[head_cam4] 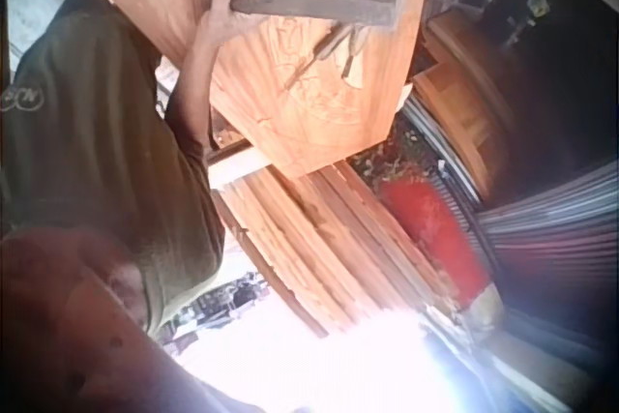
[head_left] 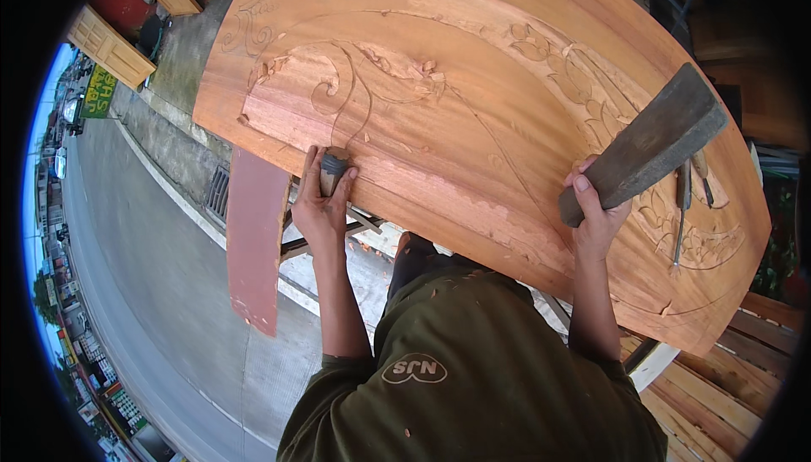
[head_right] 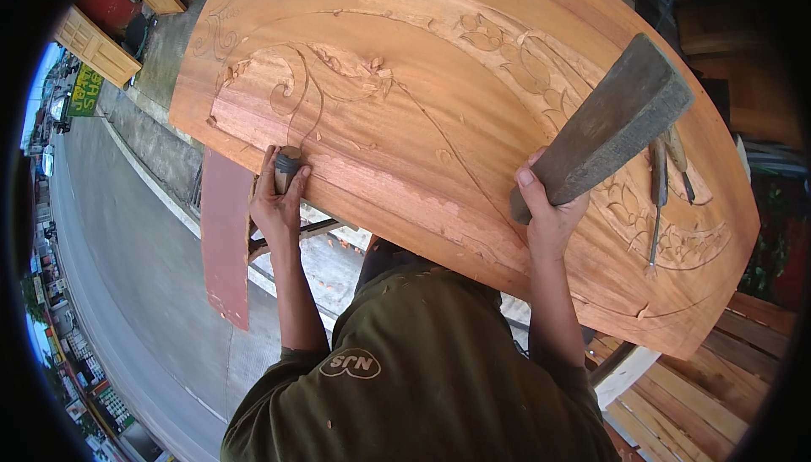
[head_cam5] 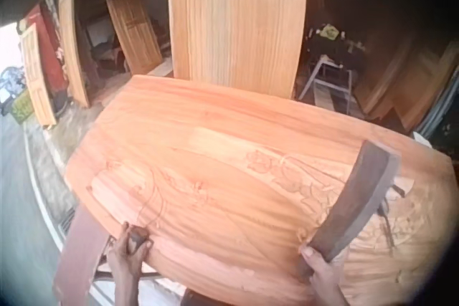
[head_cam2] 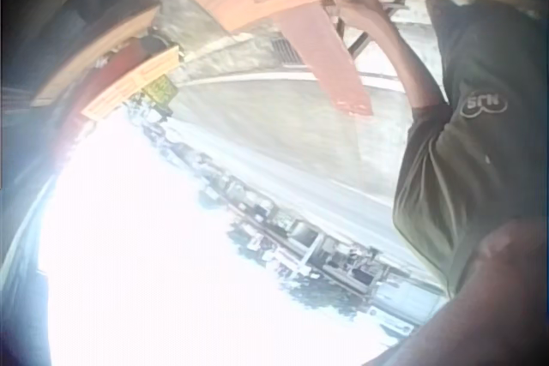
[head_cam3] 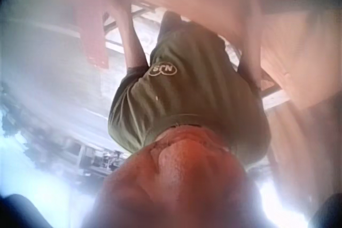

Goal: The person carves a design into a wooden board using a chisel and a wooden mallet. They strike the chisel with the mallet to remove wood along a drawn outline and then brush away the wood shavings with their hand.

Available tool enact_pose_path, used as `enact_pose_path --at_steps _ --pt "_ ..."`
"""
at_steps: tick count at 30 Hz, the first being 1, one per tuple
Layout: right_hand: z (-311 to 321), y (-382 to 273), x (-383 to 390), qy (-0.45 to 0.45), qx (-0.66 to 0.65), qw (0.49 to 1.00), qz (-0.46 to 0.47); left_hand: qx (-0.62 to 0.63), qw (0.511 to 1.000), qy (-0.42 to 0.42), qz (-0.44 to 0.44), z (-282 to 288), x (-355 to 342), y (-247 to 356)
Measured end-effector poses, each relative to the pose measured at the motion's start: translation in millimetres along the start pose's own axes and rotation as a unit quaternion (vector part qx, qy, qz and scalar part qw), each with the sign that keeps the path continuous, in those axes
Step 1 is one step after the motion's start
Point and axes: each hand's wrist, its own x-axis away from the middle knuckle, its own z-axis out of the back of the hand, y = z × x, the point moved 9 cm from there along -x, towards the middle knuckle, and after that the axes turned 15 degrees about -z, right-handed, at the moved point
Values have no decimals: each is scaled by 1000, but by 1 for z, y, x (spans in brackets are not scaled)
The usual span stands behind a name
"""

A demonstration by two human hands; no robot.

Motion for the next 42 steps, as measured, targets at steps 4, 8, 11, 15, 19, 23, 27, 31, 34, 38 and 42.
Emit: enact_pose_path --at_steps 4,8,11,15,19,23,27,31,34,38,42 --pt "74 -8 42 25 -14 999 20 128 985 29 112 -16 20 -10" --pt "139 -16 69 88 -15 995 44 112 989 58 73 -16 20 -14" --pt "170 -4 78 114 -4 992 55 114 989 54 73 -19 20 -20" --pt "176 0 83 127 -32 988 83 100 991 41 74 -21 20 -21" --pt "182 5 84 99 11 993 61 124 988 91 31 -20 23 -12" --pt "176 -1 82 92 27 994 58 135 984 108 50 -24 25 -16" --pt "163 1 79 84 29 995 48 148 981 108 61 -23 33 -15" --pt "176 18 81 62 110 992 27 207 965 117 109 -17 37 -28" --pt "182 24 79 85 132 987 47 129 982 96 99 -17 28 -23" --pt "127 25 66 24 73 995 68 63 995 25 78 11 31 -11" --pt "74 16 52 71 37 997 20 66 997 23 17 12 38 -22"
